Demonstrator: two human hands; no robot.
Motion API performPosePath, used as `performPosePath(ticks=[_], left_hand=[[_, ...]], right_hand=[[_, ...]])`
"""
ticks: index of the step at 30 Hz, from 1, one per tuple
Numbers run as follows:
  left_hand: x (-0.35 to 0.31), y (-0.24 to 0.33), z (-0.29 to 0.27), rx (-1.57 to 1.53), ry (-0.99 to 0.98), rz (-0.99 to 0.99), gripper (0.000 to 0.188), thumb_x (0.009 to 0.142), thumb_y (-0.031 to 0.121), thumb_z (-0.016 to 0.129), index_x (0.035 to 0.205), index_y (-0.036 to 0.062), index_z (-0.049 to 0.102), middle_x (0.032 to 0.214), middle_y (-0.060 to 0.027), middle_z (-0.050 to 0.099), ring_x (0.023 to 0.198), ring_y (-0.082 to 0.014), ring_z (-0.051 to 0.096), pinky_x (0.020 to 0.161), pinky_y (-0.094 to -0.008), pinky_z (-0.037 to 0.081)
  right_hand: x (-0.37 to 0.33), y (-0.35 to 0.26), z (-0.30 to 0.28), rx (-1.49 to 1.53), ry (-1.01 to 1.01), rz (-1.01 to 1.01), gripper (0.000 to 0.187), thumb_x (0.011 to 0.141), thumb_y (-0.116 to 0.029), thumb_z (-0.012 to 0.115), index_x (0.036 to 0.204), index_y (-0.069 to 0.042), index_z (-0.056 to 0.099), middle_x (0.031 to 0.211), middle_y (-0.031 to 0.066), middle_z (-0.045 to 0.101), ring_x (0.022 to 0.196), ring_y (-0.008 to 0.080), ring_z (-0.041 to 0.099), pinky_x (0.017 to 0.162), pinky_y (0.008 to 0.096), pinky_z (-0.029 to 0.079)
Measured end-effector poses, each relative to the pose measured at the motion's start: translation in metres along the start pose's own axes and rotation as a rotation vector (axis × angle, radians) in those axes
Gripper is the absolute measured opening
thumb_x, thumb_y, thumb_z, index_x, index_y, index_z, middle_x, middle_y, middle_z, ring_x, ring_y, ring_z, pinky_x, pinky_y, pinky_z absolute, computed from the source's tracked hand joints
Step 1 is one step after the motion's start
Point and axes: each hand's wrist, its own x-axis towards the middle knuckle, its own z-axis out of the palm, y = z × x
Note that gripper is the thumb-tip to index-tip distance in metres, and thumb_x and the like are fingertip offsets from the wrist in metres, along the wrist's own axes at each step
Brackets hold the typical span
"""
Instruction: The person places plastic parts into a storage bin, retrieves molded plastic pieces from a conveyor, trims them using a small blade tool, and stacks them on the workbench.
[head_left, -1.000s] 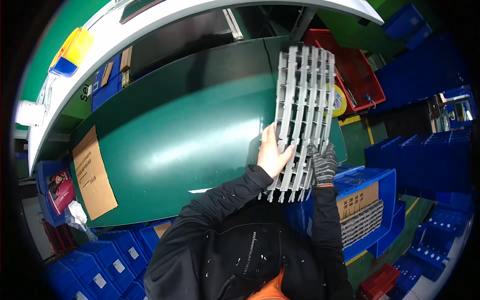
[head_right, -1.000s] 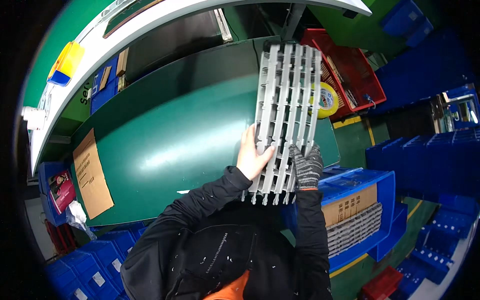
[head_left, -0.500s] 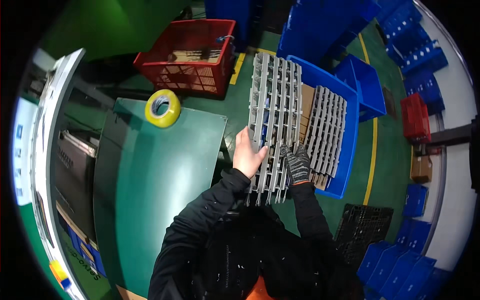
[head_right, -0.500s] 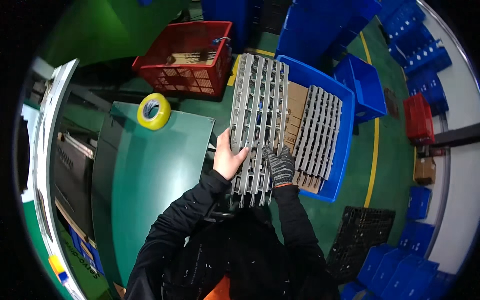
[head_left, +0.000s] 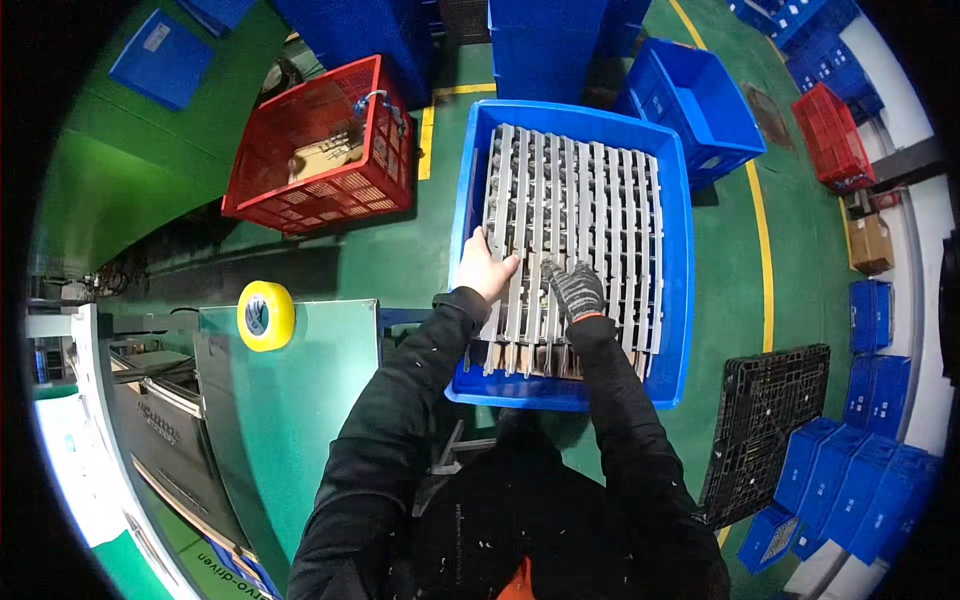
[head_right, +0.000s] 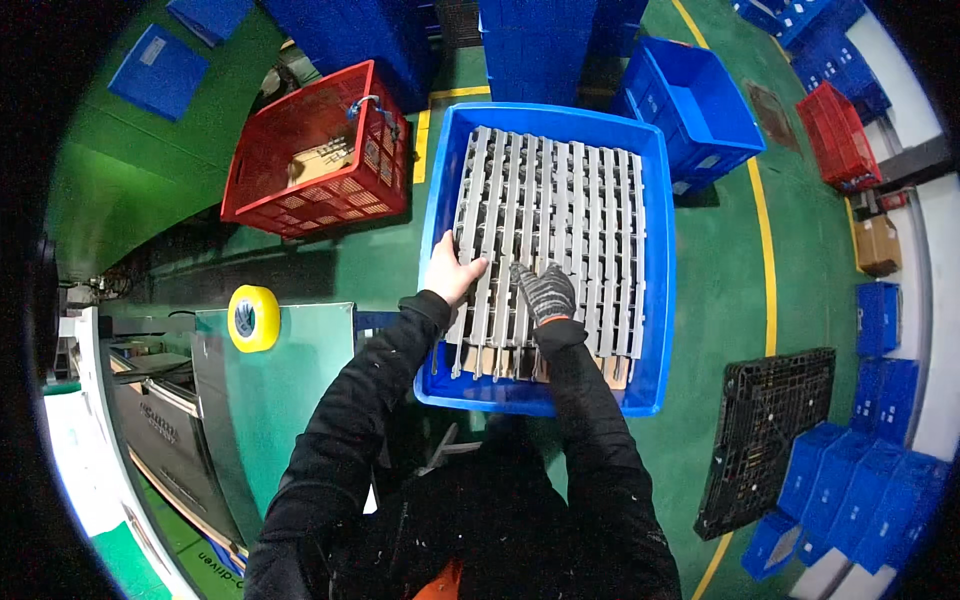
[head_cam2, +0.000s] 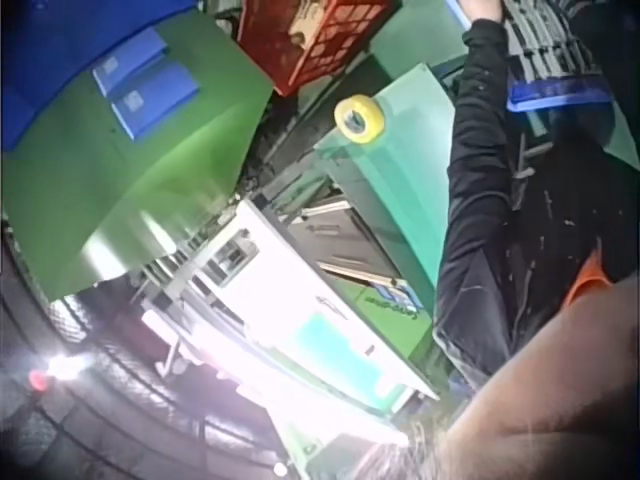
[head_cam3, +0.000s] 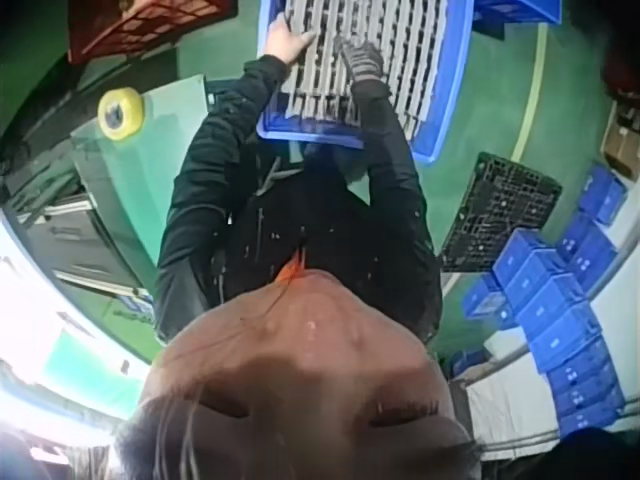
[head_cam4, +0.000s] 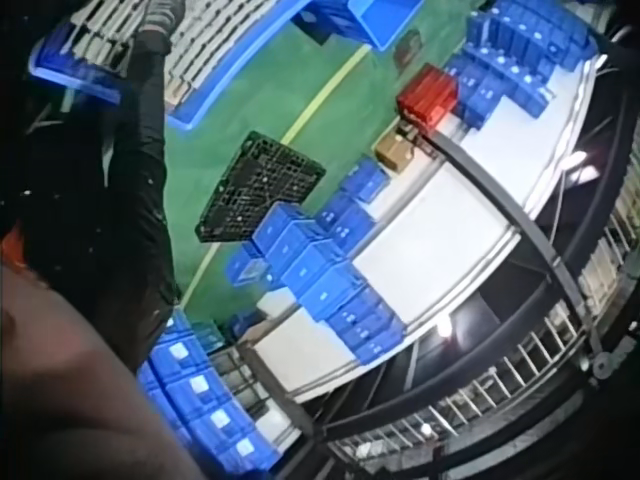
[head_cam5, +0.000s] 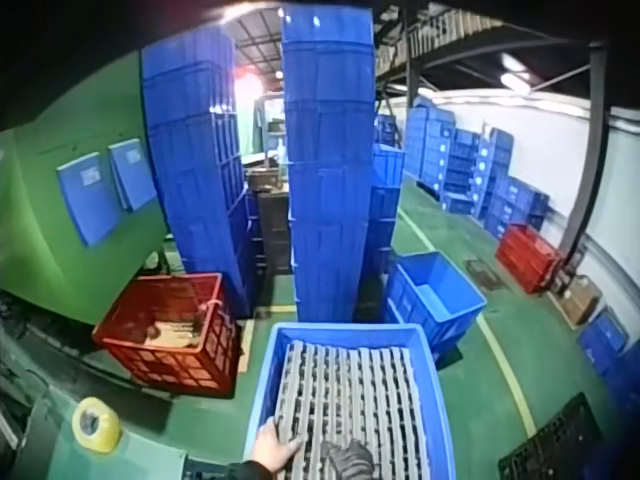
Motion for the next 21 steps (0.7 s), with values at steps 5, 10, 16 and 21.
performPosePath(ticks=[5,10,16,21], left_hand=[[0.036,-0.023,0.030,0.082,-0.199,-0.184,0.084,0.063,0.022,0.067,0.125,-0.0128,0.022,0.119,-0.0298,0.040,0.113,-0.0359,0.041,0.096,-0.0343,0.033],[0.054,-0.037,0.049,0.033,-0.213,-0.255,0.079,0.062,0.021,0.067,0.121,-0.0126,0.027,0.115,-0.0302,0.044,0.110,-0.0360,0.044,0.094,-0.0353,0.036],[0.024,-0.026,0.042,0.095,-0.044,0.003,0.076,0.066,0.025,0.065,0.123,-0.0091,0.029,0.129,-0.0281,0.028,0.119,-0.0363,0.032,0.100,-0.0359,0.027],[-0.063,-0.018,-0.061,-0.794,-0.380,-0.251,0.037,0.082,0.008,0.054,0.116,-0.0033,0.044,0.109,-0.0118,0.053,0.101,-0.0172,0.050,0.088,-0.0278,0.039]], right_hand=[[0.016,-0.002,0.003,-0.026,-0.066,0.038,0.088,0.073,-0.068,0.040,0.116,0.009,0.044,0.118,0.0237,0.047,0.112,0.0320,0.044,0.095,0.0343,0.033],[0.041,-0.004,-0.020,-0.245,-0.076,-0.258,0.046,0.082,-0.040,0.041,0.084,0.001,0.061,0.087,0.0210,0.060,0.084,0.0343,0.057,0.077,0.0408,0.045],[0.038,0.003,-0.043,-0.179,0.116,-0.228,0.036,0.075,-0.038,0.053,0.090,-0.007,0.062,0.089,0.0137,0.061,0.084,0.0321,0.057,0.075,0.0403,0.046],[-0.010,0.000,-0.033,0.188,0.200,-0.376,0.023,0.081,-0.027,0.055,0.081,-0.005,0.060,0.069,0.0104,0.061,0.060,0.0195,0.059,0.056,0.0317,0.046]])
